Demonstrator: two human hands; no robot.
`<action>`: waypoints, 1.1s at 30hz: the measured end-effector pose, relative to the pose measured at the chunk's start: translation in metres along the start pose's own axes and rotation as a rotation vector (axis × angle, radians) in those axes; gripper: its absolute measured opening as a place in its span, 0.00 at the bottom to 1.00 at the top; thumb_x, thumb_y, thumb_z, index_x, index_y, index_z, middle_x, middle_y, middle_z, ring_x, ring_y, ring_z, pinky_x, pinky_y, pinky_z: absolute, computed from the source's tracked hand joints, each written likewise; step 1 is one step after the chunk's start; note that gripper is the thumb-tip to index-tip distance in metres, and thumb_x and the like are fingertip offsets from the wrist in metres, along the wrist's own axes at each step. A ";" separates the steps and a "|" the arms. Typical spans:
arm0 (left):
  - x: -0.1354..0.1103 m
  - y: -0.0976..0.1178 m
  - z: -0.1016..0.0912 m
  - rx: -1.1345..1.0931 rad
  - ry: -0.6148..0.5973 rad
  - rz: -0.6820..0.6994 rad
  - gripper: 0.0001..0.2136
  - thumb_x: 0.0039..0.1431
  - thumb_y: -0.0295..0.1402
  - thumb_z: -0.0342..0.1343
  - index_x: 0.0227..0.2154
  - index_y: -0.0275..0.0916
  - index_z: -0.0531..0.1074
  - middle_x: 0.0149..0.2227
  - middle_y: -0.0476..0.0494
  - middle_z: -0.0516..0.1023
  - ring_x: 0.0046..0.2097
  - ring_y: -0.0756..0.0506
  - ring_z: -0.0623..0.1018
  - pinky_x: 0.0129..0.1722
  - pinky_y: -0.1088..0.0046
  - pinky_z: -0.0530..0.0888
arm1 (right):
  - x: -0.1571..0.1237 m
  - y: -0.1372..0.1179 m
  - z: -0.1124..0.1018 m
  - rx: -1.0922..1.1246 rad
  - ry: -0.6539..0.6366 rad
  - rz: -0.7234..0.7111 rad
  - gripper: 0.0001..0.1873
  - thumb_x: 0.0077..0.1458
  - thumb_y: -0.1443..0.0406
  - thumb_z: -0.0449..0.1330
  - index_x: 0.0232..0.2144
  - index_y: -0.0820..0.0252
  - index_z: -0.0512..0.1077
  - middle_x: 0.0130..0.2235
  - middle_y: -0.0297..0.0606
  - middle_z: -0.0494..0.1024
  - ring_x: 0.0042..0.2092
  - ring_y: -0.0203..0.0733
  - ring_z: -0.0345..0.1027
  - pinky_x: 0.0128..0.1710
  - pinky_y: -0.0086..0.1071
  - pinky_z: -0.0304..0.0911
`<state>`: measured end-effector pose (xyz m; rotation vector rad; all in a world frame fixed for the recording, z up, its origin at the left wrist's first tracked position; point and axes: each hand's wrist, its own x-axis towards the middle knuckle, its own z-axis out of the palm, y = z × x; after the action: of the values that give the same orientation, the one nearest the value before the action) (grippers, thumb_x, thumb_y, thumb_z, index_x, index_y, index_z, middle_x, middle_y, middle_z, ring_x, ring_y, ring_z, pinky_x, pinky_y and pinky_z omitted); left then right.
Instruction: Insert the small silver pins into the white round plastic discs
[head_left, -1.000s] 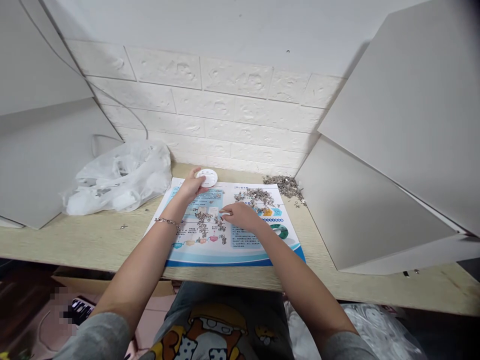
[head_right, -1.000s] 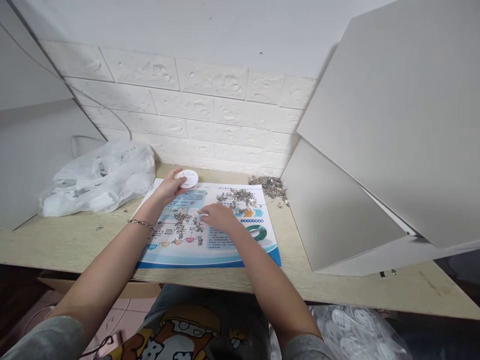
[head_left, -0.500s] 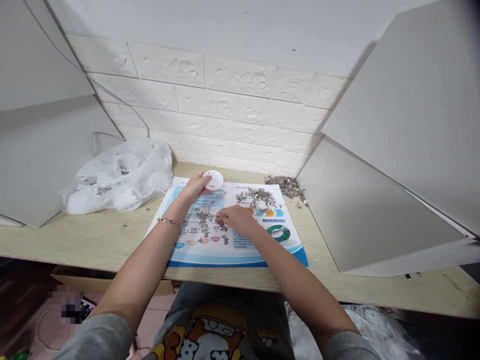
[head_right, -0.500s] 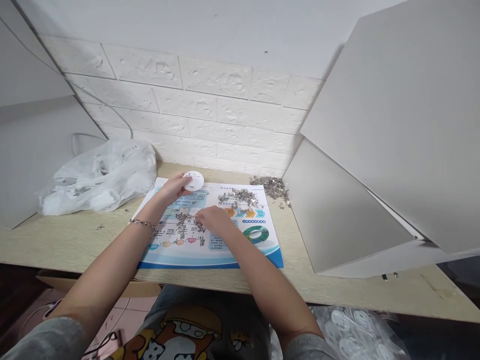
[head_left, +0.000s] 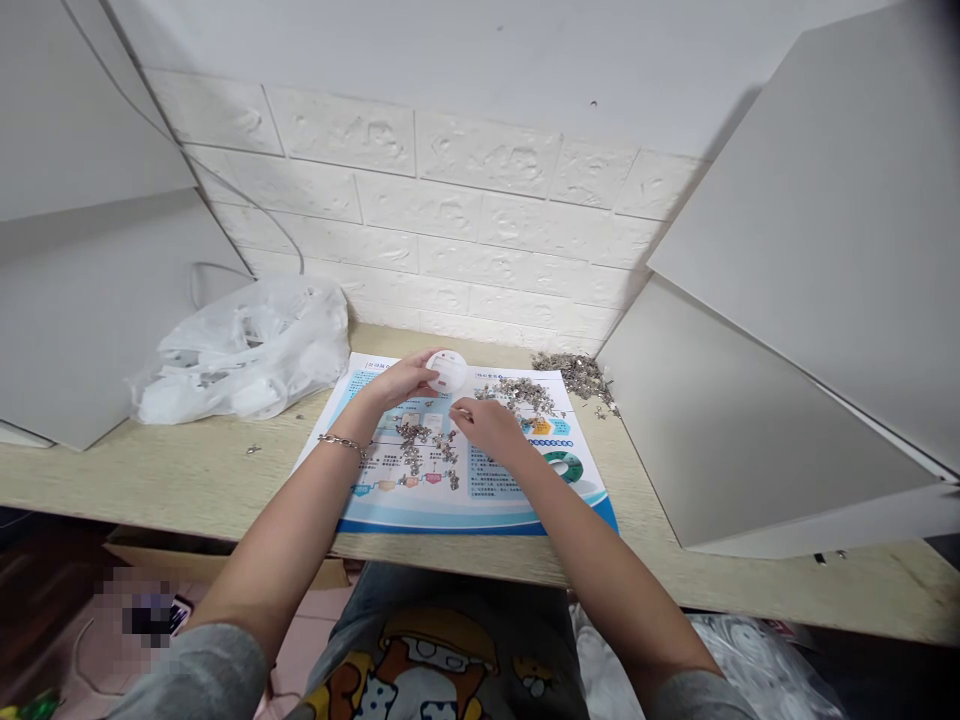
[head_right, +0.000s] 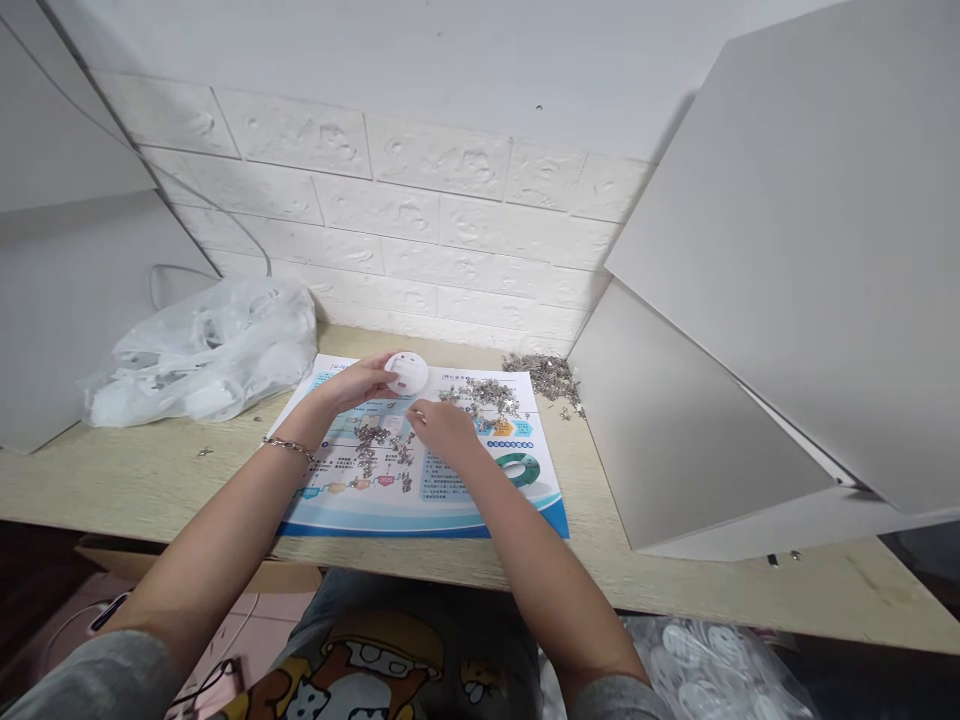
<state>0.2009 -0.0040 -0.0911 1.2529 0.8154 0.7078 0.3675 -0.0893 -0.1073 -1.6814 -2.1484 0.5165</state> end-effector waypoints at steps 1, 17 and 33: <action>-0.001 0.000 0.001 0.014 -0.016 0.000 0.23 0.47 0.20 0.53 0.49 0.39 0.65 0.42 0.41 0.71 0.37 0.49 0.73 0.32 0.78 0.72 | 0.001 0.002 -0.002 0.043 0.055 0.049 0.16 0.57 0.57 0.47 0.39 0.58 0.69 0.31 0.37 0.73 0.30 0.35 0.62 0.26 0.25 0.48; -0.002 0.004 0.007 -0.014 -0.033 0.002 0.13 0.49 0.28 0.58 0.40 0.33 0.71 0.31 0.41 0.74 0.27 0.53 0.71 0.24 0.81 0.68 | 0.010 0.015 -0.011 0.594 -0.054 0.235 0.19 0.48 0.52 0.53 0.23 0.64 0.67 0.18 0.29 0.57 0.18 0.27 0.48 0.19 0.24 0.47; -0.006 0.012 0.011 -0.290 0.210 -0.082 0.11 0.47 0.19 0.52 0.35 0.33 0.66 0.35 0.40 0.73 0.33 0.48 0.76 0.30 0.79 0.75 | -0.013 0.127 -0.077 -0.148 0.115 0.438 0.11 0.45 0.60 0.59 0.28 0.64 0.73 0.31 0.41 0.74 0.32 0.38 0.65 0.30 0.26 0.52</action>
<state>0.2061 -0.0129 -0.0776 0.8902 0.8942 0.8674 0.5152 -0.0691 -0.1044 -2.2219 -1.7753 0.3687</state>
